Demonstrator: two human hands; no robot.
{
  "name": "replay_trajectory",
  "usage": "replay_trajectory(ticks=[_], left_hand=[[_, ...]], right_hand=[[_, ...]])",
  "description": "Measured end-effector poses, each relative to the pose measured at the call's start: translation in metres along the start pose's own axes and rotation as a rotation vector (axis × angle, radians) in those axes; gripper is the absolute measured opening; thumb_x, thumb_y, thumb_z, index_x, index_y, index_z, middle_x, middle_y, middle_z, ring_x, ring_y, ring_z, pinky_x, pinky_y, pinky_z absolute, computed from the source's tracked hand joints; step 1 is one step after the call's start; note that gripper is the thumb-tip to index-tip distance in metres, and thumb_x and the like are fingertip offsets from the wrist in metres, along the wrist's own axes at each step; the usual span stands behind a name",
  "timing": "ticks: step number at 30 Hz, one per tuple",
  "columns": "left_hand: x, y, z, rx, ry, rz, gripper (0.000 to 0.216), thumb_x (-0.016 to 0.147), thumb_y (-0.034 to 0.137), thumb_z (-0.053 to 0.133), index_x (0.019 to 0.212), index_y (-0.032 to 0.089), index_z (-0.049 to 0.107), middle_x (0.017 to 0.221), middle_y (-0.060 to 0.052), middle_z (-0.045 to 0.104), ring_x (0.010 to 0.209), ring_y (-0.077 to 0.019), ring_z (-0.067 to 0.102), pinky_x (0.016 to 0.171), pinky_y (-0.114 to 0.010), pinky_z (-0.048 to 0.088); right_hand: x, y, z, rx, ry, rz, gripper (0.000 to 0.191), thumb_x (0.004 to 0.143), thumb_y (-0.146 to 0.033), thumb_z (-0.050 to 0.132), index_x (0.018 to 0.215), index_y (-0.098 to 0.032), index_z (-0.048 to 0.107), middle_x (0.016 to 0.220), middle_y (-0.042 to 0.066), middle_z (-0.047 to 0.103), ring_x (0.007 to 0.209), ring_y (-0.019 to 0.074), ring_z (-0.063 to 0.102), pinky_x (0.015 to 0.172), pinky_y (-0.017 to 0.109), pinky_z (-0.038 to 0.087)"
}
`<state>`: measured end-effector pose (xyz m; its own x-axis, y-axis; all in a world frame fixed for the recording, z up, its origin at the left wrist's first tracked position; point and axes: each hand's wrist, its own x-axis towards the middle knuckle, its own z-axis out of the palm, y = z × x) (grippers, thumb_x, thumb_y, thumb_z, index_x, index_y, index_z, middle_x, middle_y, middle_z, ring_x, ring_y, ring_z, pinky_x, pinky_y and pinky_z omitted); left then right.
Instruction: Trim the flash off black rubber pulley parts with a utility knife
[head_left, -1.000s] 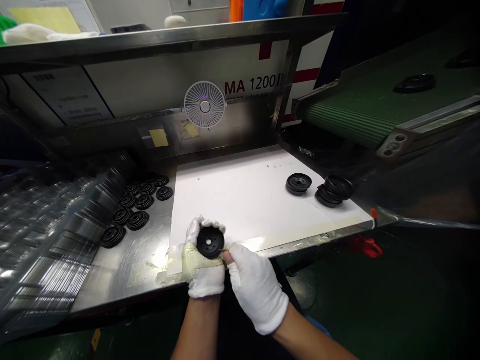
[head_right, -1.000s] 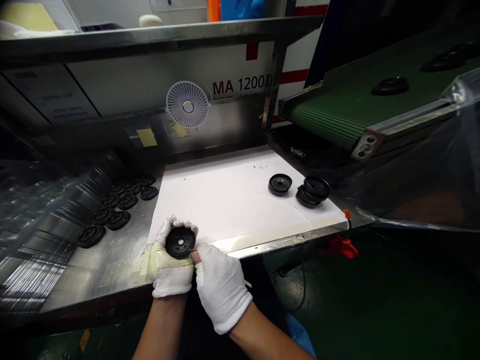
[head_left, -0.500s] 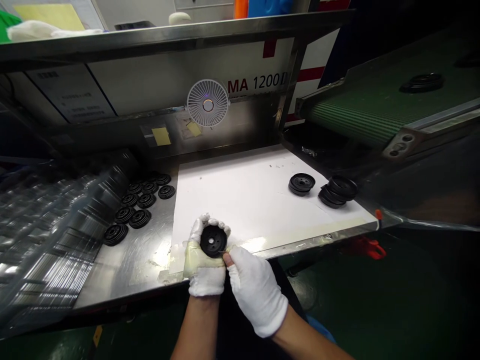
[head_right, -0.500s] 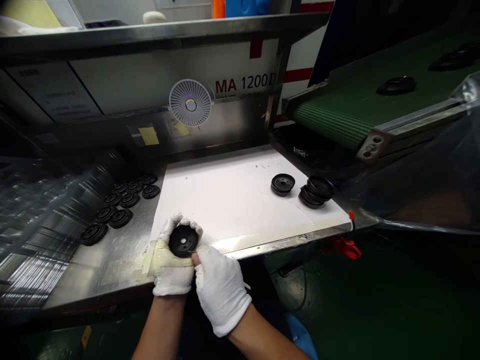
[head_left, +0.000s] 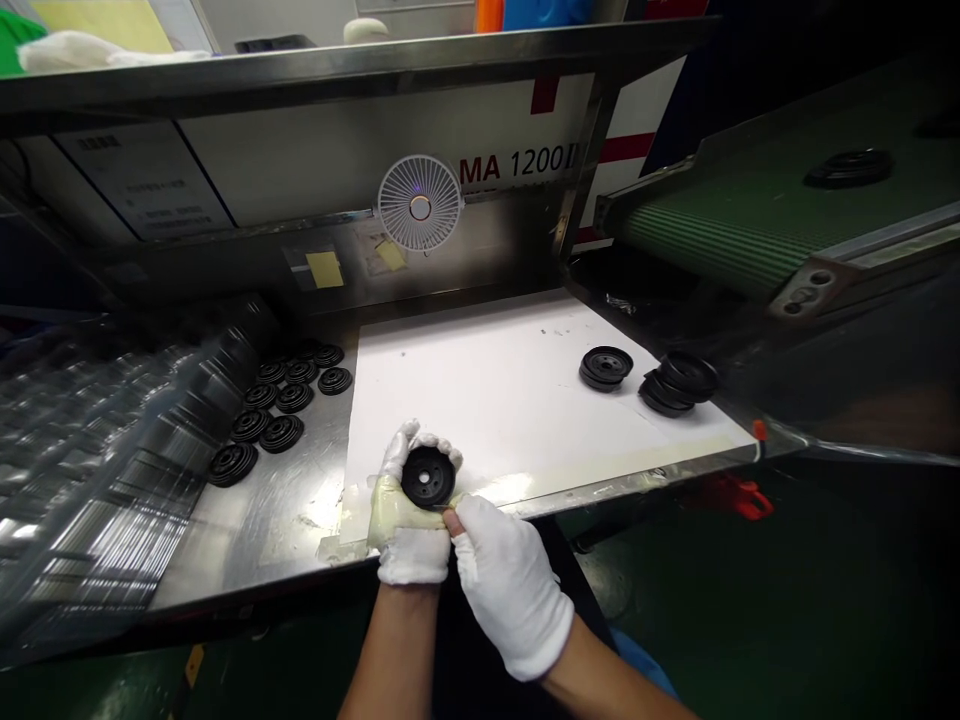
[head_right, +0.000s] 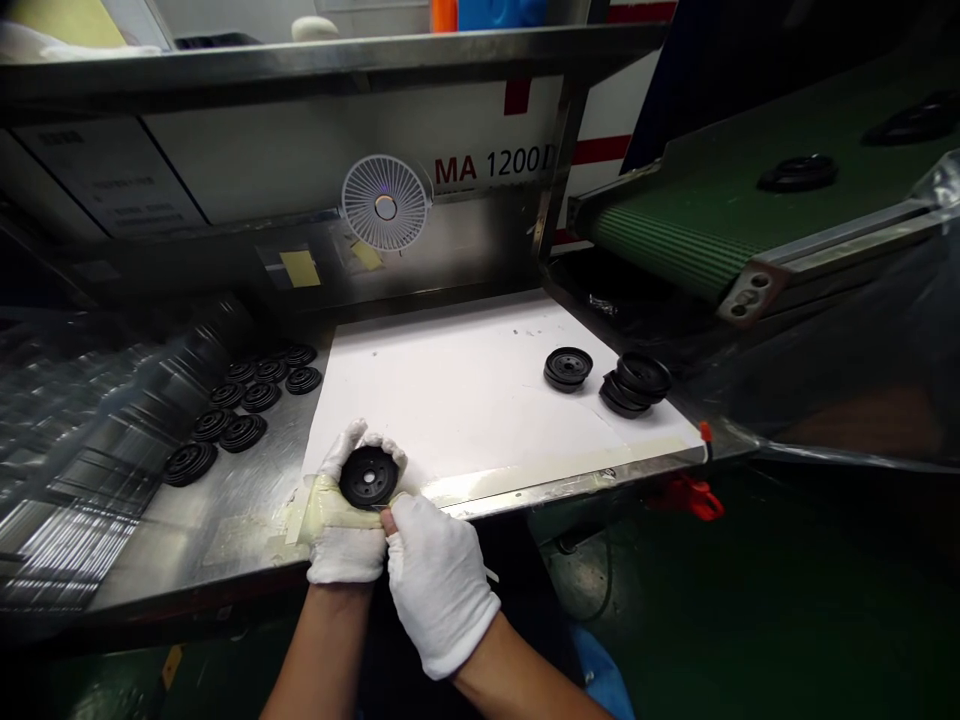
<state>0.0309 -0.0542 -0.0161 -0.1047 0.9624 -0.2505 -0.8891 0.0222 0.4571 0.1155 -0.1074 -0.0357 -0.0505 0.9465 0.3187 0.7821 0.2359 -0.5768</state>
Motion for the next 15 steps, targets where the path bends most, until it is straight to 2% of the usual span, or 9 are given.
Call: replay_trajectory(ticks=[2,5,7,11,13,15], left_hand=[[-0.003,0.002,0.001,0.027,-0.017,0.002,0.023,0.075,0.018,0.054,0.098,0.020,0.058,0.082,-0.003,0.058,0.080,-0.0153,0.058,0.078,-0.033,0.049],[-0.008,0.009,-0.001,0.123,-0.092,-0.132,0.035,0.075,0.022,0.052,0.109,0.018,0.055,0.098,-0.011,0.059,0.093,-0.0236,0.057,0.081,-0.042,0.047],[-0.008,0.010,-0.002,0.119,-0.100,-0.179,0.032,0.074,0.022,0.052,0.105,0.016,0.057,0.091,-0.010,0.060,0.087,-0.0230,0.058,0.077,-0.042,0.049],[0.000,0.002,0.001,-0.007,0.004,-0.099,0.013,0.072,0.019,0.057,0.084,0.017,0.060,0.068,-0.001,0.055,0.067,-0.0132,0.056,0.068,-0.031,0.050],[0.002,-0.001,0.002,-0.039,0.029,-0.058,0.010,0.072,0.018,0.059,0.081,0.018,0.059,0.067,0.001,0.055,0.066,-0.0112,0.056,0.071,-0.030,0.050],[0.000,0.000,0.002,-0.012,0.003,-0.043,0.017,0.073,0.018,0.057,0.089,0.018,0.060,0.076,-0.001,0.059,0.076,-0.0136,0.058,0.079,-0.033,0.049]], right_hand=[[0.001,-0.001,-0.001,0.008,-0.005,-0.007,0.022,0.088,-0.025,0.037,0.069,-0.021,0.047,0.062,-0.002,0.054,0.054,0.0126,0.048,0.052,0.027,0.025],[0.002,0.003,-0.003,0.005,0.009,-0.012,0.022,0.088,-0.025,0.037,0.069,-0.021,0.047,0.062,-0.002,0.054,0.055,0.0129,0.047,0.053,0.027,0.025],[0.002,0.008,-0.003,0.006,0.024,0.002,0.020,0.088,-0.024,0.037,0.072,-0.021,0.049,0.063,-0.002,0.055,0.056,0.0131,0.049,0.053,0.027,0.026],[0.001,0.007,-0.001,-0.010,0.022,0.039,0.023,0.089,-0.026,0.037,0.069,-0.021,0.048,0.061,-0.002,0.053,0.054,0.0127,0.047,0.052,0.027,0.025],[0.000,0.003,-0.001,-0.001,0.008,0.027,0.023,0.088,-0.026,0.037,0.067,-0.021,0.047,0.059,-0.002,0.052,0.052,0.0122,0.046,0.051,0.026,0.025],[0.000,0.001,-0.001,0.014,0.001,0.003,0.023,0.088,-0.025,0.038,0.067,-0.021,0.047,0.059,-0.003,0.052,0.052,0.0119,0.046,0.051,0.026,0.025]])
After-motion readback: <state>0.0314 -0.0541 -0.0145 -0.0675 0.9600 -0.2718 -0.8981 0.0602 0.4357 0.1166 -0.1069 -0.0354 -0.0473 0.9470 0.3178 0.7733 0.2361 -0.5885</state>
